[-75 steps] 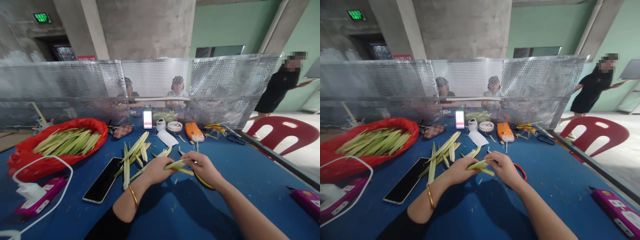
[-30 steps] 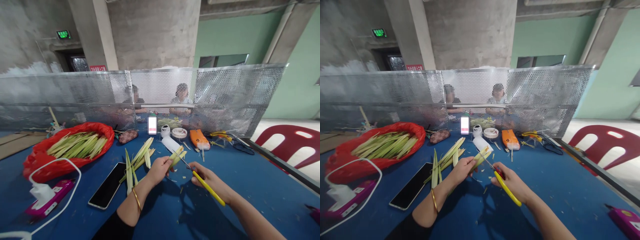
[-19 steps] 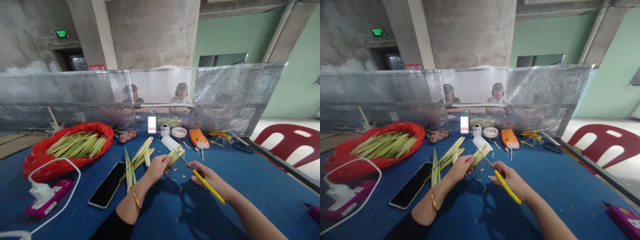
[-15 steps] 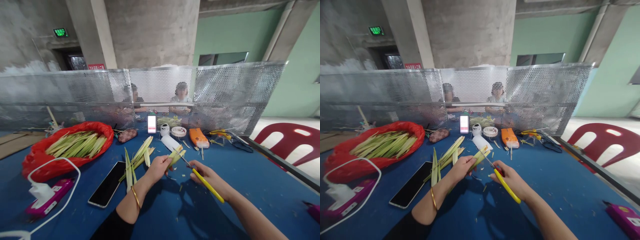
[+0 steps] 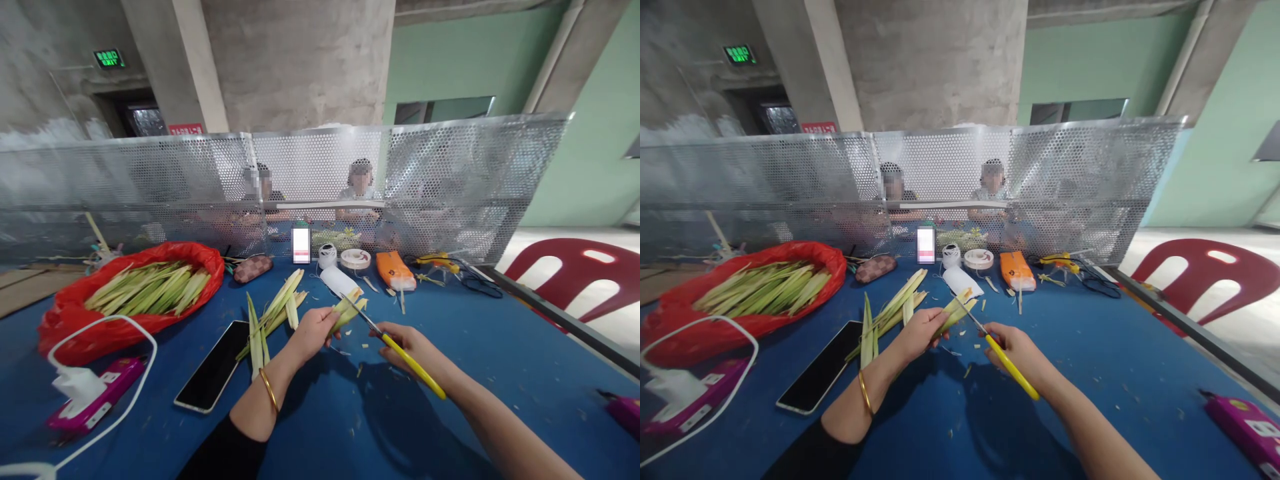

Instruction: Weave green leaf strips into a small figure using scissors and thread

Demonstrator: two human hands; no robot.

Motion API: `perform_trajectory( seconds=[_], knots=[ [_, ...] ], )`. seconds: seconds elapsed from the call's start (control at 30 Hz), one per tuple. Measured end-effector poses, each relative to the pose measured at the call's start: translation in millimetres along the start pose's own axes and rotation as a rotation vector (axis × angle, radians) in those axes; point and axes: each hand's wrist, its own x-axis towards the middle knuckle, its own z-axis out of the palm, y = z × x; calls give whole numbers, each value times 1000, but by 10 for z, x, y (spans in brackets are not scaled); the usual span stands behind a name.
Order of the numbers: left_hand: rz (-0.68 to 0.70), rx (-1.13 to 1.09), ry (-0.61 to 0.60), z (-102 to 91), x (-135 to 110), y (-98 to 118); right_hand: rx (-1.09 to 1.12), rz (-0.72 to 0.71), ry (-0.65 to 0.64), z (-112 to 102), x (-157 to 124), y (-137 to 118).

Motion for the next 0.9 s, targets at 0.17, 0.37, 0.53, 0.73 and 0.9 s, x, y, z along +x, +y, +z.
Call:
perform_trajectory(
  seconds=[0.17, 0.37, 0.53, 0.73, 0.9],
  knots=[
    [-19, 10, -4, 15, 0, -7, -69, -15, 1, -37, -31, -3],
    [-31, 51, -25, 13, -5, -29, -161, -36, -8, -87, -67, -13],
    [-48, 94, -53, 37, 18, -125, -183, -18, -18, -94, -71, -3],
    [-43, 110, -70, 79, 34, -162, -219, 11, -13, -68, -46, 67],
    [-20, 116, -92, 89, 12, -116, -237, 16, 15, -59, -21, 102]
  ],
)
